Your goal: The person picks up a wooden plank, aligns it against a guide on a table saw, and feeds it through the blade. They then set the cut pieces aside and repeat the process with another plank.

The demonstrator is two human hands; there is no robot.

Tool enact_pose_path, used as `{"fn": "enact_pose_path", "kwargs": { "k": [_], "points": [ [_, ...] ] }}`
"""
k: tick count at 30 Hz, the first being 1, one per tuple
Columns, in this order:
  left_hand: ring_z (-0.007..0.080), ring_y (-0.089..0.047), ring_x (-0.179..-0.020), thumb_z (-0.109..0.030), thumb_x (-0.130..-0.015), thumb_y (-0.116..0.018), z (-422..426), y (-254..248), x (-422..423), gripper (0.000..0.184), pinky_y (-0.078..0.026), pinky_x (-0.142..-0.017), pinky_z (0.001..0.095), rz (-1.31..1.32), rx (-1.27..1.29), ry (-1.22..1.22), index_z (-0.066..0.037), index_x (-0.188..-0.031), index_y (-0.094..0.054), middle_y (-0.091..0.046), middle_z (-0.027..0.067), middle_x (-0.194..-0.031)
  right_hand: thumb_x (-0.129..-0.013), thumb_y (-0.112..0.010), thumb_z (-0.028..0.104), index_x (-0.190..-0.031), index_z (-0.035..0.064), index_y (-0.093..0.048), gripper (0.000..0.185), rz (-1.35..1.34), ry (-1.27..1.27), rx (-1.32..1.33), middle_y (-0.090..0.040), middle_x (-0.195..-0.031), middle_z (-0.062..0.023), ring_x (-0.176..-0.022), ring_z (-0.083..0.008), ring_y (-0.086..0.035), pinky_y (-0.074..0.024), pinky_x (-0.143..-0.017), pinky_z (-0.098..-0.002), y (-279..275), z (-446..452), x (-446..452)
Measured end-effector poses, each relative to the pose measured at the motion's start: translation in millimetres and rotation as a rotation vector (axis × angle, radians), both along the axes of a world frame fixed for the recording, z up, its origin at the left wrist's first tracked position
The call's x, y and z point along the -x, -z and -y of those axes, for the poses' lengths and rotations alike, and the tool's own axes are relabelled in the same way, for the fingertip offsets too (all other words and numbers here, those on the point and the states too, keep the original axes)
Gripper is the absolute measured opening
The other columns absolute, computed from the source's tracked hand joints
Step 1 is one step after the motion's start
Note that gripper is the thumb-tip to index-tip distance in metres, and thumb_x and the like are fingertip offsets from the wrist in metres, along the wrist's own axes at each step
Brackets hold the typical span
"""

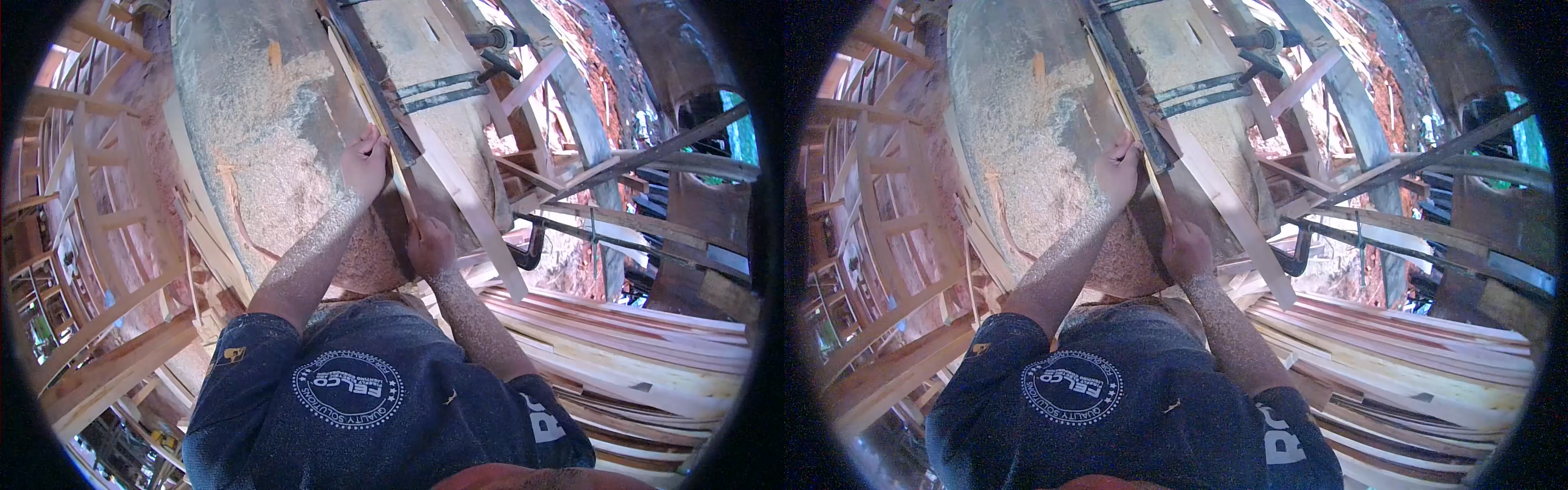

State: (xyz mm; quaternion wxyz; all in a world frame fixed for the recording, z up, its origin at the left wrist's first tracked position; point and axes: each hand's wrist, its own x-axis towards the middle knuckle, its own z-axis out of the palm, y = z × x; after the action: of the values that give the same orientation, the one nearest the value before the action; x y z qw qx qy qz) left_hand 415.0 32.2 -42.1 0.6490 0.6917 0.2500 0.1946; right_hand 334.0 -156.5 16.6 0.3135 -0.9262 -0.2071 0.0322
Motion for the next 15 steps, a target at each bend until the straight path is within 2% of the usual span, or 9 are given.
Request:
{"fn": "enact_pose_path", "kwargs": {
  "k": [4,7,10,15],
  "points": [
    [0.0305,-0.069,-0.117,-0.018,-0.096,-0.07,-4.0,-13.3,-0.9,0.028,-0.05,-0.101,0.0342,-0.031,-0.001,0.008,-0.002,-0.12,-0.074,-0.07,0.0222,-0.129,-0.091,-0.064,0.009,-0.094,0.0013,-0.063,0.009,-0.028,0.012,0.005,-0.063,-0.079,-0.0225,-0.075,-0.0452,-0.065,-0.0527,-0.067,-0.0547,-3.6,-4.5,-3.0],
    [0.0296,-0.069,-0.119,-0.015,-0.095,-0.07,-6.3,-7.9,-4.6,0.029,-0.049,-0.103,0.0335,-0.025,-0.094,-0.001,-0.001,-0.12,-0.073,-0.07,0.0222,-0.129,-0.092,-0.063,0.01,-0.091,0.0013,-0.062,0.009,-0.031,0.015,0.029,-0.063,-0.079,-0.023,-0.076,-0.0458,-0.065,-0.053,-0.068,-0.0549,-2.6,-6.0,-5.2],
    [0.0257,-0.065,-0.125,-0.012,-0.096,-0.071,-9.9,-10.1,-4.5,0.034,-0.047,-0.108,0.0327,-0.035,-0.061,0.047,0.005,-0.126,-0.069,-0.068,0.0223,-0.133,-0.094,-0.062,0.011,-0.09,0.0011,-0.062,0.011,-0.025,0.009,0.035,-0.063,-0.08,-0.0236,-0.076,-0.0463,-0.065,-0.0531,-0.068,-0.055,-3.6,-6.8,-6.6],
    [0.0229,-0.067,-0.12,-0.012,-0.097,-0.07,-10.8,-5.2,-8.2,0.032,-0.048,-0.105,0.0307,-0.01,-0.057,0.019,0.006,-0.124,-0.07,-0.071,0.0203,-0.129,-0.095,-0.061,0.012,-0.091,0.0007,-0.062,0.012,-0.028,-0.004,0.035,-0.064,-0.081,-0.0245,-0.077,-0.046,-0.066,-0.0531,-0.068,-0.055,-0.9,-7.1,-9.5]
  ]
}}
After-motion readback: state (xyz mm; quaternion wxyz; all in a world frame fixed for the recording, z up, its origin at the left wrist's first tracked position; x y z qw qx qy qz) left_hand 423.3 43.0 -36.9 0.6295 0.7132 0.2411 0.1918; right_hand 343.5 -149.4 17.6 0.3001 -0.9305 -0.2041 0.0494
